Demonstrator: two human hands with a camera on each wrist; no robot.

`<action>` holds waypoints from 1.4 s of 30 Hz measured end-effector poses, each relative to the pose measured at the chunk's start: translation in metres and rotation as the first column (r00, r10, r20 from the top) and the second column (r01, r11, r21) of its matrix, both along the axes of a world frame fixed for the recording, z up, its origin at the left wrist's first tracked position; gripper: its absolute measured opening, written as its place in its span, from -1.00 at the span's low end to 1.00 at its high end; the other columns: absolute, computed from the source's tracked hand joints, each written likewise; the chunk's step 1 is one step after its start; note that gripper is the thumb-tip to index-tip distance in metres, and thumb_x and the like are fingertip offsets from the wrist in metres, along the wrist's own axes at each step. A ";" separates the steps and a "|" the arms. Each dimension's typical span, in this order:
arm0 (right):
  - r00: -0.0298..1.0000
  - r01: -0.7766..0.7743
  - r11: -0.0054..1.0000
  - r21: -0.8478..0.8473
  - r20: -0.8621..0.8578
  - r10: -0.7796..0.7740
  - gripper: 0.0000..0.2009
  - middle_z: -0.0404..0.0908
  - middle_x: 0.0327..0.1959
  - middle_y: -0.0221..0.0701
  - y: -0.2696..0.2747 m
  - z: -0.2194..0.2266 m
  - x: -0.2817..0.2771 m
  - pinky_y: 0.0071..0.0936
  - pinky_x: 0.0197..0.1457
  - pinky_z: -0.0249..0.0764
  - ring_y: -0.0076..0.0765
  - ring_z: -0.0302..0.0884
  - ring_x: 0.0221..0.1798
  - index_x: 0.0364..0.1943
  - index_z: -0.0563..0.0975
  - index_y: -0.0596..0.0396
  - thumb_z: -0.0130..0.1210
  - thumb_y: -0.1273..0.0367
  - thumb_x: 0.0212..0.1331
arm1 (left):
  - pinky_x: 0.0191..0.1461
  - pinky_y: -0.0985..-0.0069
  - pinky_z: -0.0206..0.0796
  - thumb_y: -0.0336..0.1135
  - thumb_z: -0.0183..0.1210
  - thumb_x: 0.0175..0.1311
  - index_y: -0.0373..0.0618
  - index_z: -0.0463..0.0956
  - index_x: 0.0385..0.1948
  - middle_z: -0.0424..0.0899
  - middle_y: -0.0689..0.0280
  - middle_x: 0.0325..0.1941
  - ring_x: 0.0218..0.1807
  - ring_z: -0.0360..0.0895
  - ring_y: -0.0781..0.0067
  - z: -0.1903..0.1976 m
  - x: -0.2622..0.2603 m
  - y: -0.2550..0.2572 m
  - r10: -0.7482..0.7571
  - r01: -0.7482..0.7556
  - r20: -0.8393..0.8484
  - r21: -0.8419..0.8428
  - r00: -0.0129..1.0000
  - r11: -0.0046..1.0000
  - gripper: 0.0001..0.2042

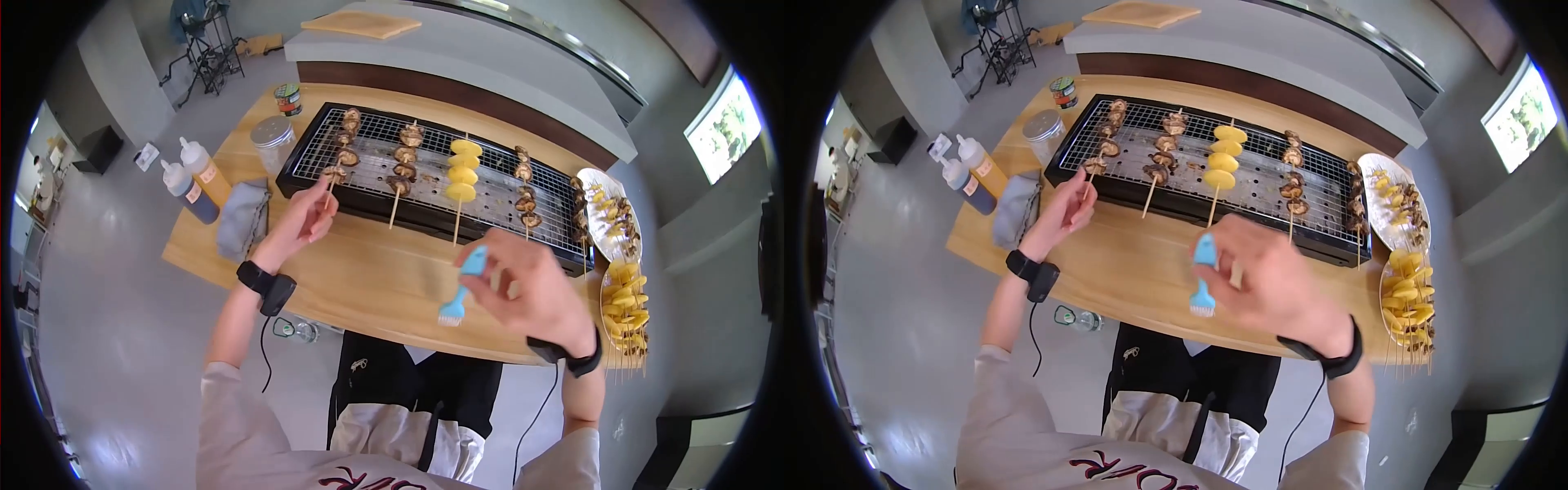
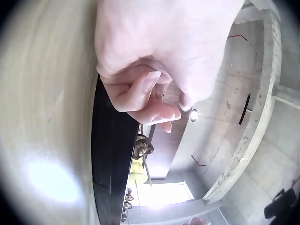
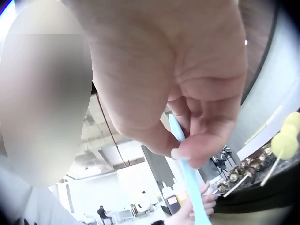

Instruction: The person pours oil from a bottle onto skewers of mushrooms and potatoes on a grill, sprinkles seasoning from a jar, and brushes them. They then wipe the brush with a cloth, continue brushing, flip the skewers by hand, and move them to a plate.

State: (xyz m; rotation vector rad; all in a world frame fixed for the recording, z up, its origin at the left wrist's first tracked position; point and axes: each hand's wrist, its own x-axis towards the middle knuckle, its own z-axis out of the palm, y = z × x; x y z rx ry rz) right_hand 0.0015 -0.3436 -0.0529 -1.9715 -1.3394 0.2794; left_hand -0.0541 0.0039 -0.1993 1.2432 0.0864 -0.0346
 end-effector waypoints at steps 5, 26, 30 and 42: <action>0.933 0.160 0.968 0.191 -0.351 -0.085 -0.86 0.62 -0.29 -0.35 0.018 0.031 0.030 -0.66 -0.47 0.53 -0.55 0.61 -0.35 -0.17 0.52 0.27 0.12 0.52 0.22 | -0.74 0.69 -0.12 0.03 -0.10 0.49 -0.13 0.45 -0.57 0.19 0.52 -0.87 -0.86 0.11 0.71 -0.010 0.004 -0.005 -0.016 0.017 0.081 -0.006 0.997 1.000 -0.53; 0.912 0.058 0.951 0.304 0.370 -0.174 -0.82 0.66 -0.46 -0.12 0.214 -0.012 0.142 -0.33 -0.23 0.56 -0.07 0.63 -0.41 -0.19 0.65 0.11 0.17 0.39 0.15 | -0.67 0.66 -0.10 -0.05 -0.16 0.50 -0.04 0.28 -0.61 0.12 0.48 -0.83 -0.80 0.06 0.64 -0.008 0.004 0.003 -0.090 0.131 0.183 -0.228 0.979 0.965 -0.59; 0.910 0.003 0.954 0.300 0.394 -0.127 -0.82 0.66 -0.47 -0.13 0.214 -0.017 0.131 -0.34 -0.25 0.55 -0.08 0.63 -0.42 -0.19 0.63 0.13 0.16 0.39 0.15 | -0.67 0.63 -0.10 -0.06 -0.19 0.51 -0.07 0.33 -0.56 0.11 0.47 -0.84 -0.80 0.03 0.61 -0.005 0.003 0.001 -0.014 0.048 0.125 -0.269 0.992 0.962 -0.59; 0.954 -0.052 0.972 0.231 0.300 -0.020 -0.84 0.64 -0.54 -0.20 0.176 0.005 0.087 -0.44 -0.31 0.51 -0.23 0.65 -0.46 -0.21 0.60 0.14 0.16 0.41 0.16 | -0.64 0.66 -0.05 -0.12 -0.13 0.52 -0.04 0.28 -0.62 0.13 0.51 -0.82 -0.76 0.12 0.65 -0.009 0.006 0.004 -0.122 0.168 0.159 -0.314 0.980 0.934 -0.60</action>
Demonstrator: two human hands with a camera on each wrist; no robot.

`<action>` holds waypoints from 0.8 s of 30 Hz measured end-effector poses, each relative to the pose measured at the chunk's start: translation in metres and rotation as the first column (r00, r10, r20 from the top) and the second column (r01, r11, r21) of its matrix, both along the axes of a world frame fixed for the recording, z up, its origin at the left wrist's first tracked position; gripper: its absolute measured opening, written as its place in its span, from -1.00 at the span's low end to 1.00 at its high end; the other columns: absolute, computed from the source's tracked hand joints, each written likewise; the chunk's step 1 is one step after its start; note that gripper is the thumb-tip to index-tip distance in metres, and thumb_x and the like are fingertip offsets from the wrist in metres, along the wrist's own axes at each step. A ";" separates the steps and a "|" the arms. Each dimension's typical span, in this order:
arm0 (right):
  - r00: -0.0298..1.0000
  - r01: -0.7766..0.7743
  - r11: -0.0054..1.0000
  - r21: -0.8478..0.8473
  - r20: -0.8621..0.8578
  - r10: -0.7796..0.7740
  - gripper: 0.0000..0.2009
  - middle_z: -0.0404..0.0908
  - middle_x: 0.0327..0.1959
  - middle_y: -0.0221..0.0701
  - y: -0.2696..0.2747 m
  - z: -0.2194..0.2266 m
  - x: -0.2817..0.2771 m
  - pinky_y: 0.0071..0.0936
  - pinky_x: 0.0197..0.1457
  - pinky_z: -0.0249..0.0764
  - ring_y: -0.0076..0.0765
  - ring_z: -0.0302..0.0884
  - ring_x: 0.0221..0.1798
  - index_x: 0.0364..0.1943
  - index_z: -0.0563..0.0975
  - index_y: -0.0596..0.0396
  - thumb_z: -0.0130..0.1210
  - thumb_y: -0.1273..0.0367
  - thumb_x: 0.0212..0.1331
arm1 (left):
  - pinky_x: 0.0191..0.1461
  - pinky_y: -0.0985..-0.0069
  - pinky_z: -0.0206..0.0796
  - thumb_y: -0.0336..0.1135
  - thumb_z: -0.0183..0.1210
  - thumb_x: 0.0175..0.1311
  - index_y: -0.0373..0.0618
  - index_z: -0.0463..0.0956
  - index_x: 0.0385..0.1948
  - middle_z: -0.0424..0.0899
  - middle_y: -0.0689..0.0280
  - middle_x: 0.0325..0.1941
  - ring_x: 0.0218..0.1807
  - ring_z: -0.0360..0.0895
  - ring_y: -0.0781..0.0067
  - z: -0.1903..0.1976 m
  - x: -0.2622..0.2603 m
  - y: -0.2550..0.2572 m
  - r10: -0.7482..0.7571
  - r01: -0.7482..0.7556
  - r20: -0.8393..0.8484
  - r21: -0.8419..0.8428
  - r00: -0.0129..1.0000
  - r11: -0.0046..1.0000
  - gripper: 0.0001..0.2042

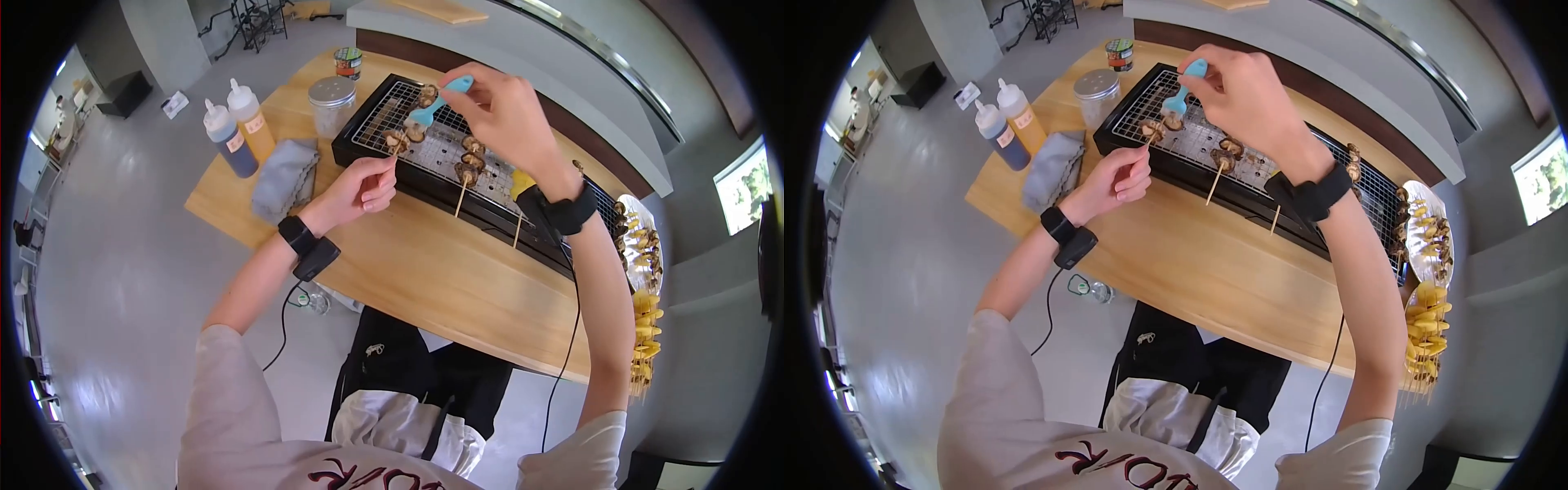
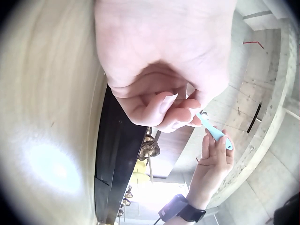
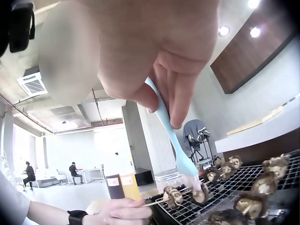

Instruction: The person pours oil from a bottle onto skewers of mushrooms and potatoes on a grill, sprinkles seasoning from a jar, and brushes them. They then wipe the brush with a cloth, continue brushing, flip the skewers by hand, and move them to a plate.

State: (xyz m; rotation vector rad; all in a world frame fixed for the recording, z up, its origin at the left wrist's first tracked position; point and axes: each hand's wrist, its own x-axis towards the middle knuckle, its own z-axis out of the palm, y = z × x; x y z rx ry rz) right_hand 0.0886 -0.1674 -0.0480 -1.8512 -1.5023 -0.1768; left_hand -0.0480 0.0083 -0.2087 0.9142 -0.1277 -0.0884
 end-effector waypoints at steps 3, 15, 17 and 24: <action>1.000 -0.010 0.998 0.061 -0.009 0.011 -0.85 0.65 -0.53 -0.23 0.000 0.004 0.001 -0.49 -0.32 0.52 -0.33 0.69 -0.43 -0.22 0.60 0.15 0.17 0.41 0.16 | -0.65 0.67 -0.04 -0.13 -0.10 0.50 -0.03 0.28 -0.64 0.13 0.51 -0.83 -0.76 0.13 0.66 -0.001 0.000 0.002 -0.011 0.011 0.002 0.015 1.000 1.000 -0.60; 0.943 -0.017 0.994 0.108 -0.328 0.051 -0.83 0.71 -0.40 -0.25 0.013 -0.013 0.034 -0.53 -0.24 0.58 -0.39 0.73 -0.29 -0.20 0.60 0.22 0.17 0.42 0.19 | -0.70 0.66 -0.11 -0.15 -0.07 0.49 -0.03 0.27 -0.72 0.13 0.50 -0.87 -0.82 0.11 0.67 -0.001 0.002 -0.001 0.069 -0.068 -0.003 0.111 0.998 0.991 -0.55; 0.921 0.014 0.993 0.117 -0.389 0.033 -0.81 0.71 -0.37 -0.26 0.015 -0.018 0.051 -0.54 -0.22 0.59 -0.39 0.73 -0.29 -0.17 0.60 0.21 0.18 0.41 0.19 | -0.70 0.65 -0.12 -0.17 -0.07 0.48 -0.04 0.27 -0.72 0.13 0.49 -0.87 -0.82 0.09 0.66 -0.004 0.003 -0.001 0.065 -0.067 0.025 0.130 0.998 0.989 -0.56; 0.963 0.120 0.967 0.227 -0.263 -0.058 -0.81 0.71 -0.41 -0.32 0.014 -0.025 0.079 -0.55 -0.27 0.54 -0.47 0.69 -0.35 -0.12 0.64 0.06 0.20 0.37 0.20 | -0.70 0.61 -0.18 -0.21 -0.13 0.45 -0.03 0.23 -0.74 0.12 0.48 -0.88 -0.82 0.01 0.65 -0.005 0.004 0.004 -0.015 0.012 0.054 0.063 0.998 0.998 -0.57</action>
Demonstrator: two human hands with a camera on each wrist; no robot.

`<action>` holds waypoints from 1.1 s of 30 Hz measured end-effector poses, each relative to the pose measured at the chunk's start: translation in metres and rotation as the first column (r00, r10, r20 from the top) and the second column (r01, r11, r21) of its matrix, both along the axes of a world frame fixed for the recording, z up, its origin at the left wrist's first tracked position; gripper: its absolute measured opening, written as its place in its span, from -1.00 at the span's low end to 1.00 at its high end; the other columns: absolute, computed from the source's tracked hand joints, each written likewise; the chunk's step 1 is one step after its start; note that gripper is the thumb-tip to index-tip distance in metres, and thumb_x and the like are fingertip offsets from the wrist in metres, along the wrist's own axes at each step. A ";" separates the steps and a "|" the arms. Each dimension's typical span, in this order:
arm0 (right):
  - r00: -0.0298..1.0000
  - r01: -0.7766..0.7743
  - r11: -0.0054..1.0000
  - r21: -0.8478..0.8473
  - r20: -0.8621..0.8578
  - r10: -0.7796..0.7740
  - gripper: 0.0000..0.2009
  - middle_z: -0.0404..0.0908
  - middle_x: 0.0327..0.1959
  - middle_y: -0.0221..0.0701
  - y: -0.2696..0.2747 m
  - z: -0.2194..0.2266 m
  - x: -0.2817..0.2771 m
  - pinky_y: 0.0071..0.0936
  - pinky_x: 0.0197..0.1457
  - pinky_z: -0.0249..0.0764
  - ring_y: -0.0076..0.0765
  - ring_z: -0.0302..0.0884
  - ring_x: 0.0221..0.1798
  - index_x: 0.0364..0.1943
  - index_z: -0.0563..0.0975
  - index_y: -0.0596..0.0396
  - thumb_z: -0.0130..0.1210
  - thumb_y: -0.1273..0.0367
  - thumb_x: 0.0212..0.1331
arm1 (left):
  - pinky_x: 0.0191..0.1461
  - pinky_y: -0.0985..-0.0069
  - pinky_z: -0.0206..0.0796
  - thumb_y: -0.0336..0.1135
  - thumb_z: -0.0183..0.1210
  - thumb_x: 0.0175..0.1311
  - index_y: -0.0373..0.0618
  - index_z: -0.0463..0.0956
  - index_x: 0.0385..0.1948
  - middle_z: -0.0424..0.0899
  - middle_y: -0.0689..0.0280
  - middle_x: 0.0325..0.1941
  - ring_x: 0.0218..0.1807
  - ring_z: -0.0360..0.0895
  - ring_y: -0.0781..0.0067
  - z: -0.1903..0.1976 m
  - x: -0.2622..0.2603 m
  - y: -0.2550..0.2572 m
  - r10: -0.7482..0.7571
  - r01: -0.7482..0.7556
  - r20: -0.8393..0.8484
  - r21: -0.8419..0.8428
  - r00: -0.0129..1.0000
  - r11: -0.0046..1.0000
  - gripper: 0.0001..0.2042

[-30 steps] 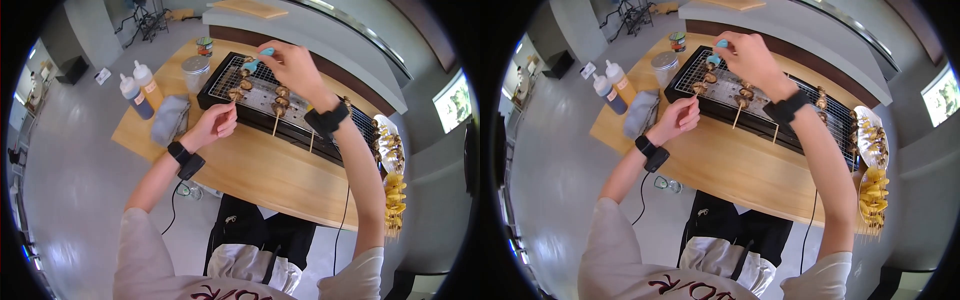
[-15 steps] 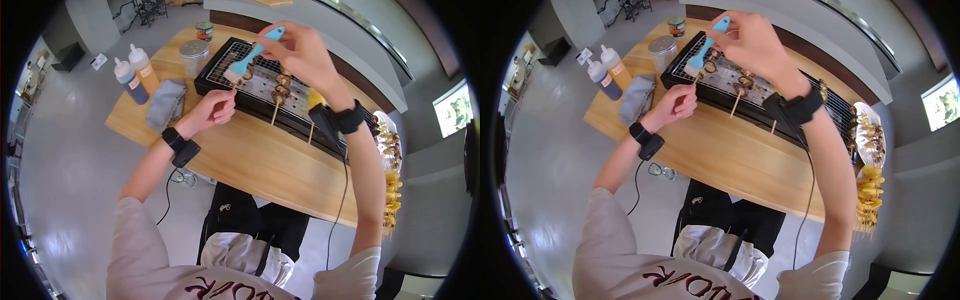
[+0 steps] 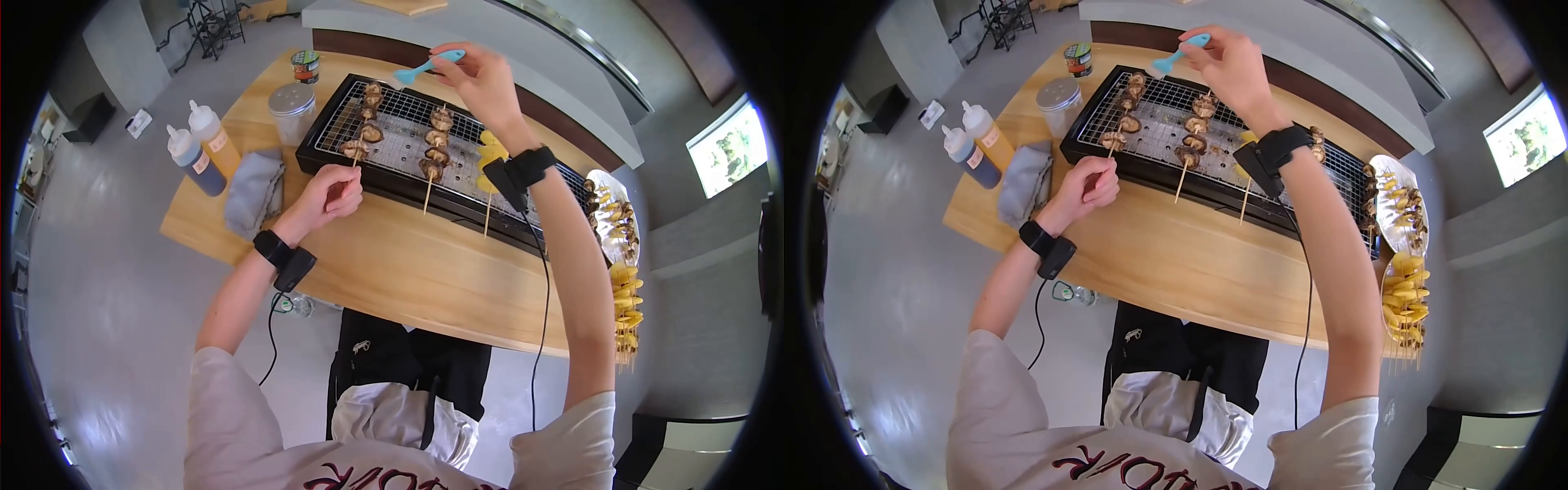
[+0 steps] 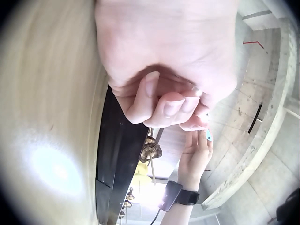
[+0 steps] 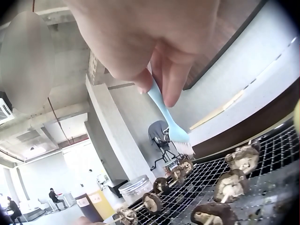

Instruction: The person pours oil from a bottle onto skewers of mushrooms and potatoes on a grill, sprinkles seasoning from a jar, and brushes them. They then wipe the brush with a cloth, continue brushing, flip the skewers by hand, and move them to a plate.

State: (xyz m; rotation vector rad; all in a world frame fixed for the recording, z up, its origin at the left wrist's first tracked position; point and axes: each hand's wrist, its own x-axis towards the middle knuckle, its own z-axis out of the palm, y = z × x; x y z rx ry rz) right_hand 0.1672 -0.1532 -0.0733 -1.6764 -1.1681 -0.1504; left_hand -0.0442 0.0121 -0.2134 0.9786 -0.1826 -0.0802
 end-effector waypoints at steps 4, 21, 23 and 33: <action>0.992 0.052 0.998 -0.043 0.115 -0.047 -0.81 0.70 -0.43 -0.32 0.004 0.005 -0.008 -0.55 -0.27 0.51 -0.47 0.66 -0.38 -0.12 0.65 0.00 0.20 0.36 0.19 | -0.68 0.61 -0.17 -0.18 -0.14 0.45 -0.04 0.22 -0.74 0.11 0.47 -0.88 -0.81 0.01 0.64 0.001 0.002 0.002 -0.069 0.069 -0.004 -0.041 0.998 0.997 -0.57; 0.982 -0.157 0.985 -0.077 -0.119 0.148 -0.85 0.67 -0.50 -0.36 -0.028 0.024 -0.043 -0.62 -0.33 0.50 -0.59 0.67 -0.38 -0.20 0.58 0.23 0.19 0.46 0.19 | -0.70 0.60 -0.22 -0.08 -0.18 0.45 0.06 0.06 -0.79 0.03 0.49 -0.88 -0.81 -0.04 0.65 -0.004 0.002 0.000 -0.006 0.004 -0.066 -0.031 0.998 1.000 -0.51; 0.981 -0.140 0.979 -0.147 -0.155 0.117 -0.86 0.70 -0.44 -0.34 -0.026 0.027 -0.037 -0.61 -0.25 0.56 -0.52 0.71 -0.28 -0.19 0.58 0.23 0.18 0.48 0.20 | -0.68 0.62 -0.22 -0.10 -0.15 0.45 0.01 0.08 -0.78 0.05 0.50 -0.85 -0.79 0.00 0.67 -0.008 0.004 0.001 0.002 -0.002 -0.013 0.030 1.000 1.000 -0.52; 0.939 -0.235 0.970 -0.060 -0.271 0.211 -0.86 0.69 -0.39 -0.32 0.000 0.008 -0.003 -0.59 -0.20 0.65 -0.52 0.70 -0.28 -0.18 0.57 0.26 0.16 0.48 0.22 | -0.63 0.59 -0.21 -0.13 -0.11 0.41 -0.05 0.18 -0.79 0.08 0.51 -0.85 -0.77 -0.03 0.65 -0.008 0.004 0.008 -0.065 0.065 0.002 0.023 0.998 0.998 -0.54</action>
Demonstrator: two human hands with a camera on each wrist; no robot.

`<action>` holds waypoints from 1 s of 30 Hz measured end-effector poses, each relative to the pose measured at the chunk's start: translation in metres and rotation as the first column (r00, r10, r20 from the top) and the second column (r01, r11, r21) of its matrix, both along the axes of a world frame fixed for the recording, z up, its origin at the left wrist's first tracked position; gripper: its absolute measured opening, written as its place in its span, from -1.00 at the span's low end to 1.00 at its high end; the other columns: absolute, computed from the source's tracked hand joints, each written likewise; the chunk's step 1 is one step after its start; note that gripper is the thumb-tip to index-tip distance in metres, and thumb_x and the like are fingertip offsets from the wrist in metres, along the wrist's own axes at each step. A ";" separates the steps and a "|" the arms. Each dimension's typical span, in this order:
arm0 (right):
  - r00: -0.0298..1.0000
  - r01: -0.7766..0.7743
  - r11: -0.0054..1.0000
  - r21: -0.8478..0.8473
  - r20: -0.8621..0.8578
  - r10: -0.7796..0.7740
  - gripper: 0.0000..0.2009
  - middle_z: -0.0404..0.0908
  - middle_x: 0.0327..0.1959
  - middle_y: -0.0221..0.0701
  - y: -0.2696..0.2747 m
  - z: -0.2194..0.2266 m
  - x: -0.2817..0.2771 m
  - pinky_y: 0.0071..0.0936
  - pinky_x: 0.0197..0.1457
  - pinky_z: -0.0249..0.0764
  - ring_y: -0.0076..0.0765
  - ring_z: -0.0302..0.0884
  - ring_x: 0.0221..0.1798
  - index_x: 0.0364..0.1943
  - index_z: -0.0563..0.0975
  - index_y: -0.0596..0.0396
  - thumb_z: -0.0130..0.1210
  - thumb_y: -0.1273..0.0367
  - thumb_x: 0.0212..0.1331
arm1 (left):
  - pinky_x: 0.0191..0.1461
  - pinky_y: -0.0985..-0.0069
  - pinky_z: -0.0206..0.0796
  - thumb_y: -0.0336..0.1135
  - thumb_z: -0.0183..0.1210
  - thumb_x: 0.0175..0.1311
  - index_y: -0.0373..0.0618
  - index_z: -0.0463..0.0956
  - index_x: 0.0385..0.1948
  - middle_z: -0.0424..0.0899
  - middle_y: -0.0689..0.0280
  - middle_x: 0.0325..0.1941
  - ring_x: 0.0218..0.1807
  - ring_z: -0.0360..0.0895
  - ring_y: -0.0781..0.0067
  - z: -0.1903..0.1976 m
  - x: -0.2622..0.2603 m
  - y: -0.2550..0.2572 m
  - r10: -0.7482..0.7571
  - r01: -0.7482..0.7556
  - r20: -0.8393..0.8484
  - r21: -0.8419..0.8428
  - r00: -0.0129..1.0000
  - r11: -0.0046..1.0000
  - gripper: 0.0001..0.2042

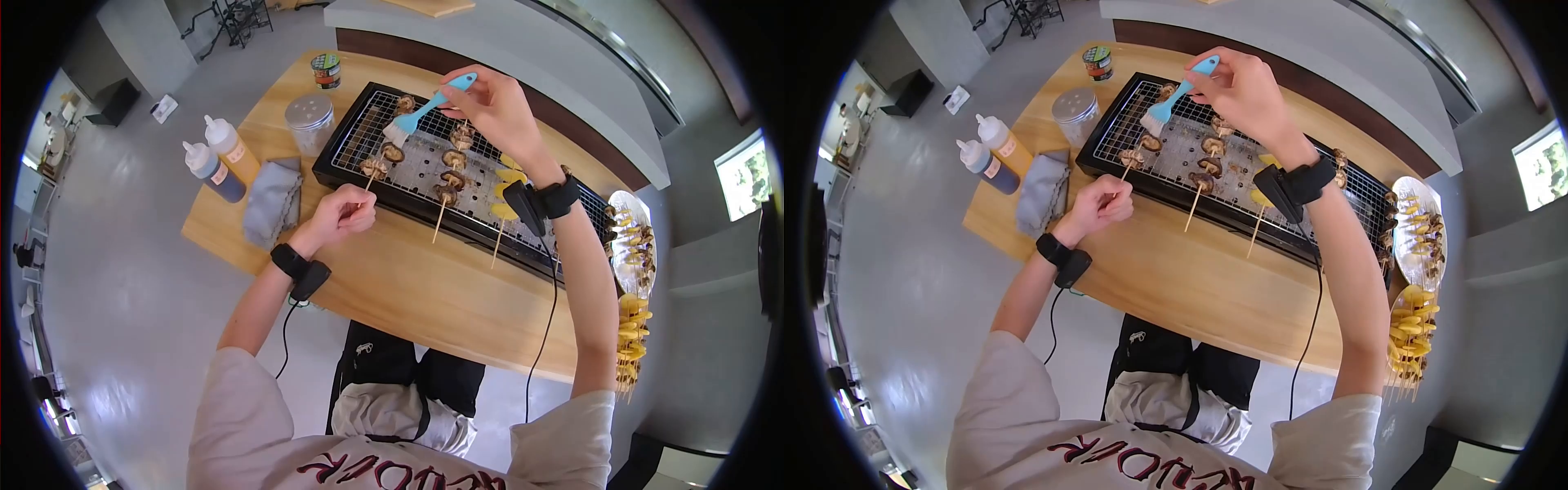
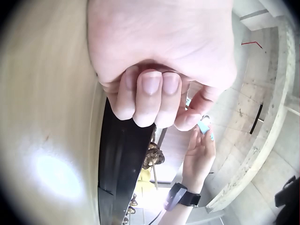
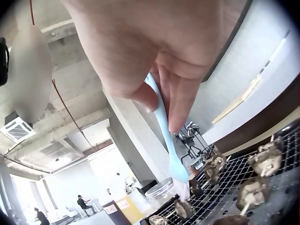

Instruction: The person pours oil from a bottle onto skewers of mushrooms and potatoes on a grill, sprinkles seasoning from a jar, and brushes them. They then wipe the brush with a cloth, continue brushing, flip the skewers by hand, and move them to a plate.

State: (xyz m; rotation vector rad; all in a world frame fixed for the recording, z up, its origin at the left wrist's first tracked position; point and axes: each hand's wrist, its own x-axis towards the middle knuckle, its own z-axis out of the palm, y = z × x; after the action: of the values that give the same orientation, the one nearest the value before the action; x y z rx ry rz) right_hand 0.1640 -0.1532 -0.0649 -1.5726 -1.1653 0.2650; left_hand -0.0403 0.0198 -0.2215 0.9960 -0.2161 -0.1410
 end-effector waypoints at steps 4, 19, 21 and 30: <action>0.996 0.088 0.994 0.071 0.019 -0.090 -0.82 0.70 -0.39 -0.26 -0.003 -0.008 0.009 -0.52 -0.22 0.62 -0.45 0.71 -0.33 -0.16 0.61 0.19 0.22 0.45 0.17 | -0.60 0.58 -0.17 -0.12 -0.15 0.41 -0.06 0.21 -0.77 0.08 0.51 -0.85 -0.76 -0.02 0.63 0.000 -0.002 0.000 0.014 -0.019 -0.090 -0.053 0.996 0.998 -0.55; 0.947 0.094 0.996 0.011 0.308 -0.093 -0.80 0.64 -0.42 -0.04 -0.009 -0.013 0.007 -0.36 -0.25 0.52 -0.04 0.62 -0.41 -0.11 0.63 0.13 0.15 0.46 0.19 | -0.52 0.55 -0.13 0.06 -0.22 0.37 -0.10 0.22 -0.75 0.09 0.47 -0.79 -0.69 0.00 0.54 -0.002 -0.005 0.001 -0.080 0.080 -0.146 -0.002 0.986 0.997 -0.48; 0.926 0.149 0.988 -0.028 0.354 -0.130 -0.79 0.64 -0.42 -0.05 -0.011 -0.013 0.004 -0.36 -0.26 0.52 -0.05 0.61 -0.42 -0.10 0.62 0.13 0.15 0.47 0.19 | -0.52 0.55 -0.13 0.05 -0.21 0.39 -0.09 0.21 -0.74 0.09 0.47 -0.78 -0.69 0.00 0.54 0.000 -0.005 -0.001 -0.086 0.087 -0.145 0.004 0.986 0.996 -0.49; 0.974 0.122 0.992 0.008 0.189 -0.121 -0.83 0.58 -0.59 -0.22 -0.040 -0.012 -0.046 -0.46 -0.41 0.41 -0.38 0.49 -0.56 -0.15 0.63 0.14 0.17 0.45 0.19 | -0.52 0.57 -0.12 -0.13 -0.14 0.48 -0.03 0.19 -0.73 0.12 0.50 -0.77 -0.67 0.04 0.61 -0.001 0.001 -0.003 -0.055 0.052 -0.067 -0.044 0.996 0.998 -0.55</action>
State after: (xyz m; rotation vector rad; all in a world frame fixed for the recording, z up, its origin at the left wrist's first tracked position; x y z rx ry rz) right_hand 0.1179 -0.1932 -0.0774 -1.6934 -1.2074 0.0370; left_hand -0.0397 0.0165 -0.2228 0.9427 -0.1827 -0.2180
